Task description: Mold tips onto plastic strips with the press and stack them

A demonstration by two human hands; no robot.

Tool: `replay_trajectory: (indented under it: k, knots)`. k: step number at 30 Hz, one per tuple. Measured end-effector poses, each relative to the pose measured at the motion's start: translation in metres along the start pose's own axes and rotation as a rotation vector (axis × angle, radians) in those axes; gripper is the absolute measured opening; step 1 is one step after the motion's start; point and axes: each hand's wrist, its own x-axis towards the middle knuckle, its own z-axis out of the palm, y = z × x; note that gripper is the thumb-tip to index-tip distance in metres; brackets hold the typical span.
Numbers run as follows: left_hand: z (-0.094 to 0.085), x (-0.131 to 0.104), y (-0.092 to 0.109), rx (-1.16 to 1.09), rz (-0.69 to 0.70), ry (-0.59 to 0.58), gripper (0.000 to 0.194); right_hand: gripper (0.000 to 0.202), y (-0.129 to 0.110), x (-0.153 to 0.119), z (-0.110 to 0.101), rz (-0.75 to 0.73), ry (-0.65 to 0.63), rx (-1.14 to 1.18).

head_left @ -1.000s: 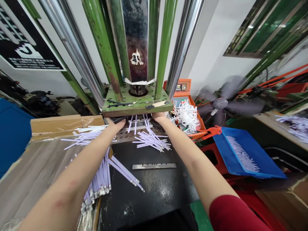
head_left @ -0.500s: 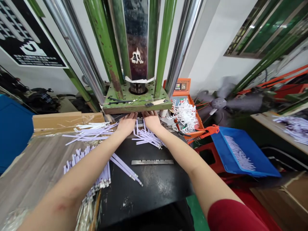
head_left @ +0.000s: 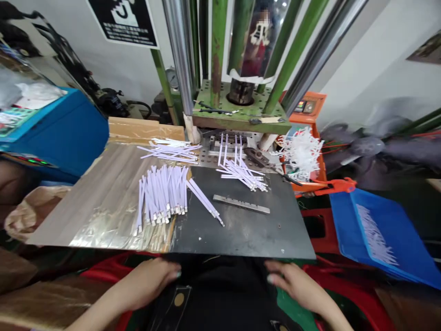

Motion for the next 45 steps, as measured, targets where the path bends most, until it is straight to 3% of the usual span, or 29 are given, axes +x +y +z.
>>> replay_trajectory:
  k: [1,3,4,6,11,19,22,24,27,28,30,32,33,36,38,42,45]
  knots:
    - [0.015,0.002,-0.013,0.039,-0.137,0.062,0.03,0.043,0.023,0.005,0.017,0.089,0.215,-0.014]
    - [0.034,0.016,-0.032,0.106,-0.332,0.152,0.031,0.052,0.061,0.022,0.04,0.11,0.568,-0.049]
    - [0.039,0.024,-0.038,0.112,-0.374,0.16,0.031,0.054,0.075,0.03,0.046,0.078,0.691,-0.069]
    - [0.043,0.036,-0.043,0.077,-0.379,0.109,0.032,0.052,0.094,0.041,0.052,0.004,0.8,-0.102]
    - [0.048,0.037,-0.042,0.021,-0.38,0.046,0.034,0.054,0.106,0.039,0.047,-0.038,0.736,-0.143]
    - [0.049,0.038,-0.043,0.011,-0.371,0.041,0.038,0.048,0.083,0.04,0.036,0.075,0.603,-0.082]
    - [0.047,0.036,-0.038,0.038,-0.369,0.061,0.04,0.044,0.054,0.035,0.033,0.155,0.542,-0.109]
    - [0.039,0.029,-0.029,0.052,-0.333,0.062,0.04,0.04,0.023,0.025,0.027,0.197,0.404,-0.129]
    - [0.012,0.014,-0.001,0.0,-0.11,-0.052,0.034,0.029,-0.032,0.01,0.005,-0.013,0.137,-0.025]
    - [-0.001,0.011,0.011,-0.026,-0.014,-0.079,0.031,0.027,-0.049,0.01,-0.007,-0.125,0.142,0.03]
    - [-0.026,0.015,0.037,-0.034,0.138,-0.035,0.029,0.025,-0.077,0.023,-0.031,-0.284,0.347,0.047]
    - [-0.048,0.032,0.059,0.055,0.226,0.125,0.025,0.024,-0.094,0.052,-0.051,-0.287,0.585,-0.122]
    - [-0.056,0.045,0.068,0.121,0.253,0.198,0.023,0.027,-0.098,0.069,-0.058,-0.252,0.638,-0.24]
    - [-0.069,0.086,0.083,0.311,0.284,0.306,0.017,0.022,-0.096,0.108,-0.067,-0.142,0.604,-0.477]
    - [-0.072,0.105,0.084,0.371,0.286,0.296,0.017,0.015,-0.083,0.111,-0.068,-0.159,0.591,-0.496]
    - [-0.074,0.114,0.076,0.357,0.296,0.23,0.022,0.014,-0.048,0.067,-0.067,-0.351,0.589,-0.35]
    - [-0.073,0.112,0.069,0.382,0.345,0.246,0.029,0.014,-0.04,0.037,-0.062,-0.42,0.549,-0.275]
